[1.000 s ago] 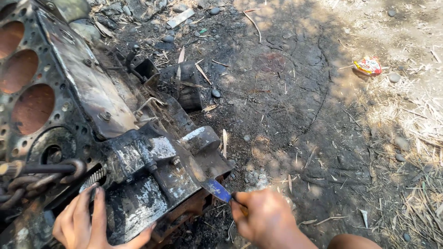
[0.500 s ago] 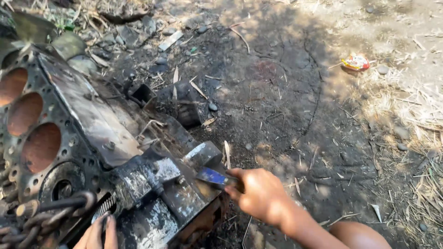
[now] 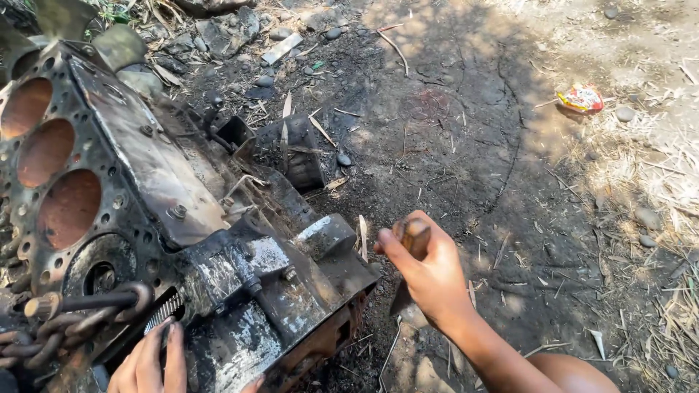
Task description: Scraping residue and old gasket material off an engine block using a metal scraper
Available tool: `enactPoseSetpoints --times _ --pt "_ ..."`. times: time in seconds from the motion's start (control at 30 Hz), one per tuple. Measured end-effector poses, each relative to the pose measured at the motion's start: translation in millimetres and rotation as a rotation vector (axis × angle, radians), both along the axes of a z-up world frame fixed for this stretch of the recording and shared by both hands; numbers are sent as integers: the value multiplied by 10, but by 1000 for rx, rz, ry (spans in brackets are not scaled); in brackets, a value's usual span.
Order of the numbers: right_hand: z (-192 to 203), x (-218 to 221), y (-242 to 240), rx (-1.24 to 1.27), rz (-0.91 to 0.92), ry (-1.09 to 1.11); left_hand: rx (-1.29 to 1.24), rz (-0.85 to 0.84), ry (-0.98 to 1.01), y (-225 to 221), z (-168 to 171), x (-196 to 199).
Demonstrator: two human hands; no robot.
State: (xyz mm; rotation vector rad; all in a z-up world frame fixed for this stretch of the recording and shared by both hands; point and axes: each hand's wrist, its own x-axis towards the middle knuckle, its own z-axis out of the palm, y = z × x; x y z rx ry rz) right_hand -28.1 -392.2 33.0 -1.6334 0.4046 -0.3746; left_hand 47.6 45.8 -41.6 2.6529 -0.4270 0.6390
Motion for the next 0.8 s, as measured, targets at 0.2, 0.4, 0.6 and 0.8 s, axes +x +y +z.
enactPoseSetpoints --times 0.2,0.4,0.6,0.8 --pt "-3 377 307 473 150 -286 -4 -27 -30 31 -20 11" --pt "13 988 489 434 174 -163 53 5 -18 65 -91 65" --pt "-24 1465 672 689 18 -303 -18 121 110 183 -323 178" --pt "-185 1597 804 427 89 -191 -49 140 234 871 -1513 363"
